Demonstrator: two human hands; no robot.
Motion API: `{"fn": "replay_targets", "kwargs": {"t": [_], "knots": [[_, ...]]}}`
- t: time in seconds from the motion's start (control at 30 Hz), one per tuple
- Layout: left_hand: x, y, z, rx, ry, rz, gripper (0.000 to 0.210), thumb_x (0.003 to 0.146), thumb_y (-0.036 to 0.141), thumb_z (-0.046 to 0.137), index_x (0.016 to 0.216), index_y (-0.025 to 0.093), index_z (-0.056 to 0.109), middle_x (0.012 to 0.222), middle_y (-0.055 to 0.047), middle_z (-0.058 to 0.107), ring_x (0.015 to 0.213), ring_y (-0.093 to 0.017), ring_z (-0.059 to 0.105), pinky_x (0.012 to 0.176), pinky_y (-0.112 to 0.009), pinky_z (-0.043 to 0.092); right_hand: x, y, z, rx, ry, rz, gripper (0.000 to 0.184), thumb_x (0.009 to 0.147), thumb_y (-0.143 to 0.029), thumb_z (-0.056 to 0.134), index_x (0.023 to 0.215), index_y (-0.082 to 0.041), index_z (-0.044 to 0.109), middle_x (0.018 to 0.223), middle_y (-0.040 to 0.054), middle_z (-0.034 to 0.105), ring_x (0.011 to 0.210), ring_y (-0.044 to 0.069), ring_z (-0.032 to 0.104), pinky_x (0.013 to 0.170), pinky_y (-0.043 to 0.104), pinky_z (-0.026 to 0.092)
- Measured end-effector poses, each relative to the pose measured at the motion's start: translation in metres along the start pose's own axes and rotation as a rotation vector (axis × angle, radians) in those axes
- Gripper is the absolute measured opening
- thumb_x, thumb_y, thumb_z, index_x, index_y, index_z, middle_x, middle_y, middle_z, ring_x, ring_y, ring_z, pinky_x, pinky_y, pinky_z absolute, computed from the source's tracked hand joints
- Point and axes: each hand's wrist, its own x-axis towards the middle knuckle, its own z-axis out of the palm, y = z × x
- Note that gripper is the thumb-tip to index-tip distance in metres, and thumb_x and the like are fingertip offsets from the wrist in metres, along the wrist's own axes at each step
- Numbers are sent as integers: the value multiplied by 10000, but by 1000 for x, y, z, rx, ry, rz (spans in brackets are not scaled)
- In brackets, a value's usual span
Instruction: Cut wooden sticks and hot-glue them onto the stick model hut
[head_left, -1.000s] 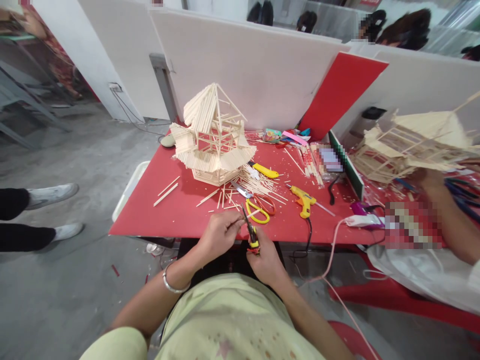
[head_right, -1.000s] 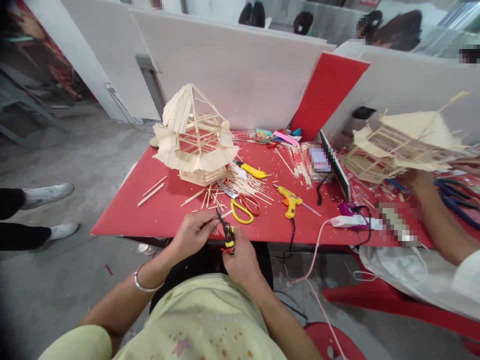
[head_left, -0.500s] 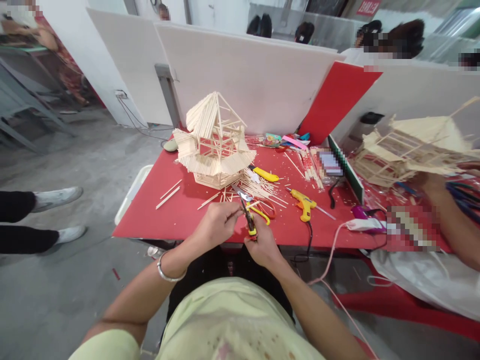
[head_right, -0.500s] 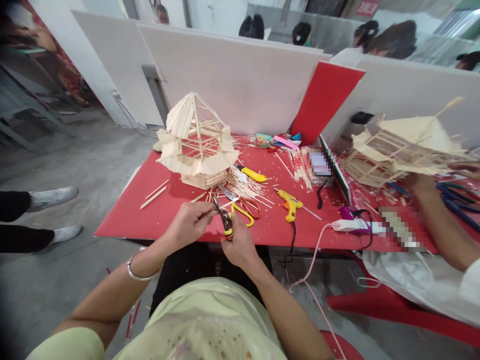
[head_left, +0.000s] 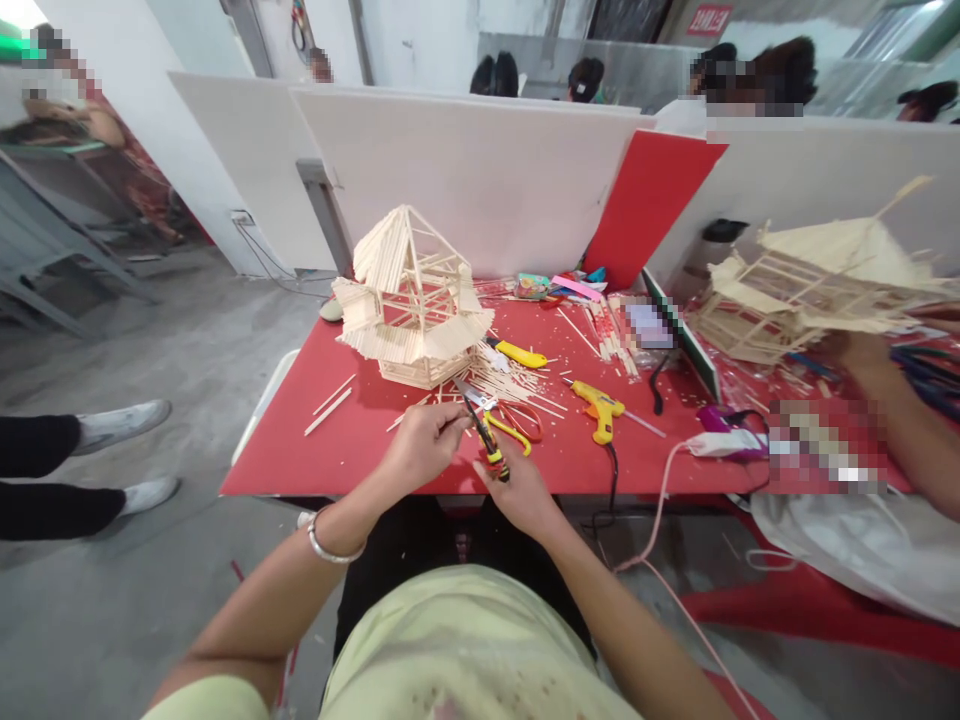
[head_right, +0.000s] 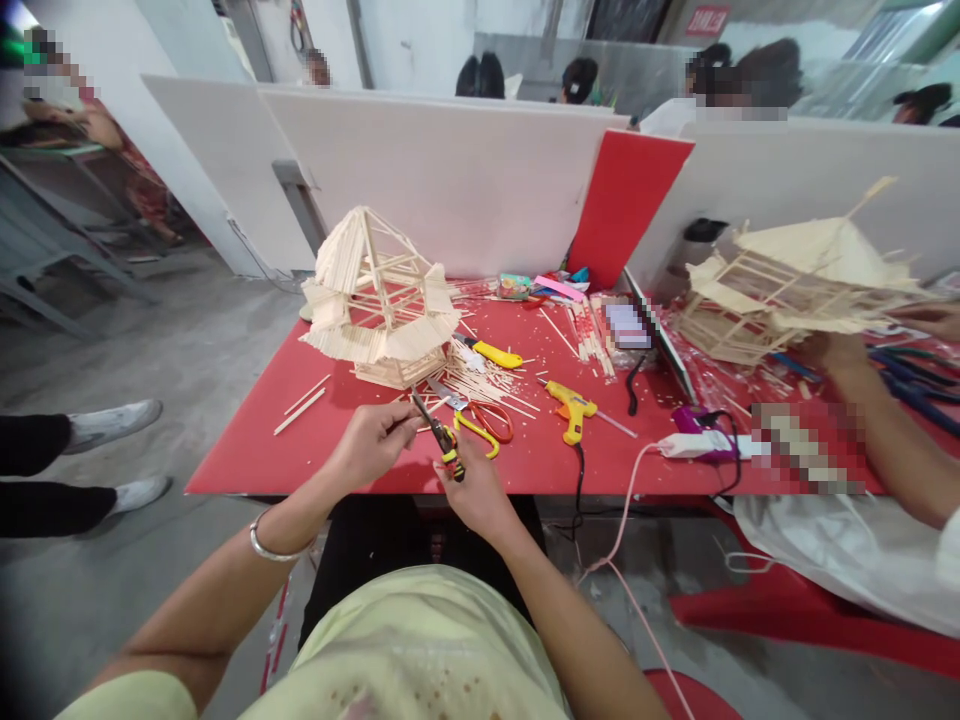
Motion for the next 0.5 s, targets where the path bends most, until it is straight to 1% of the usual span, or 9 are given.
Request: {"fn": "replay_targets", "kwargs": {"t": [0.13, 0.2, 0.27, 0.33, 0.4, 0.47, 0.5], "knots": [[-3, 6, 2, -4, -1, 9, 291, 905, 258, 500, 631, 163, 522, 525, 49, 422, 507, -86, 347, 521, -239, 242, -1, 5, 0, -16, -10, -36, 358, 806, -191, 575, 1163, -208, 590, 990, 50, 645, 893, 195, 606, 824, 353, 510], [-5, 9, 3, -16, -4, 13, 296, 897, 255, 512, 616, 163, 519, 516, 49, 415, 500, -85, 345, 518, -237, 249, 0, 7, -1, -19, -14, -60, 399, 772, -148, 559, 1165, -211, 583, 931, 29, 626, 826, 178, 587, 757, 320, 500], [-7, 12, 4, -26, 2, 19, 302, 892, 251, 518, 603, 163, 513, 505, 49, 413, 494, -83, 347, 517, -235, 258, 1, 7, -3, -37, -6, -78, 455, 729, -113, 549, 1172, -213, 577, 905, 17, 615, 795, 169, 576, 726, 301, 485], [-8, 14, 5, -46, 9, 23, 305, 892, 254, 520, 601, 162, 514, 505, 44, 435, 496, -82, 368, 521, -228, 274, 2, 5, -4, -83, 8, -86, 478, 701, -96, 543, 1162, -215, 579, 889, 12, 613, 784, 167, 571, 720, 296, 478], [-9, 15, 4, -112, 0, 3, 304, 889, 271, 537, 606, 159, 522, 521, 33, 477, 503, -81, 401, 519, -218, 294, 1, 1, -8, -121, 15, -84, 476, 694, -95, 543, 1153, -215, 582, 899, 19, 623, 805, 175, 579, 741, 305, 483], [-8, 14, 1, -280, -55, -81, 286, 879, 303, 566, 635, 157, 536, 527, 29, 500, 468, -70, 396, 478, -206, 292, -1, -6, -14, -119, 0, -88, 485, 693, -93, 544, 1161, -214, 580, 976, 39, 642, 900, 196, 599, 815, 334, 496], [-8, 14, -2, -403, -110, -146, 270, 873, 324, 580, 665, 155, 550, 524, 31, 505, 429, -61, 373, 439, -201, 273, -3, -9, -18, -105, -24, -95, 515, 692, -87, 543, 1190, -215, 572, 1045, 51, 648, 976, 210, 602, 873, 357, 495]]}}
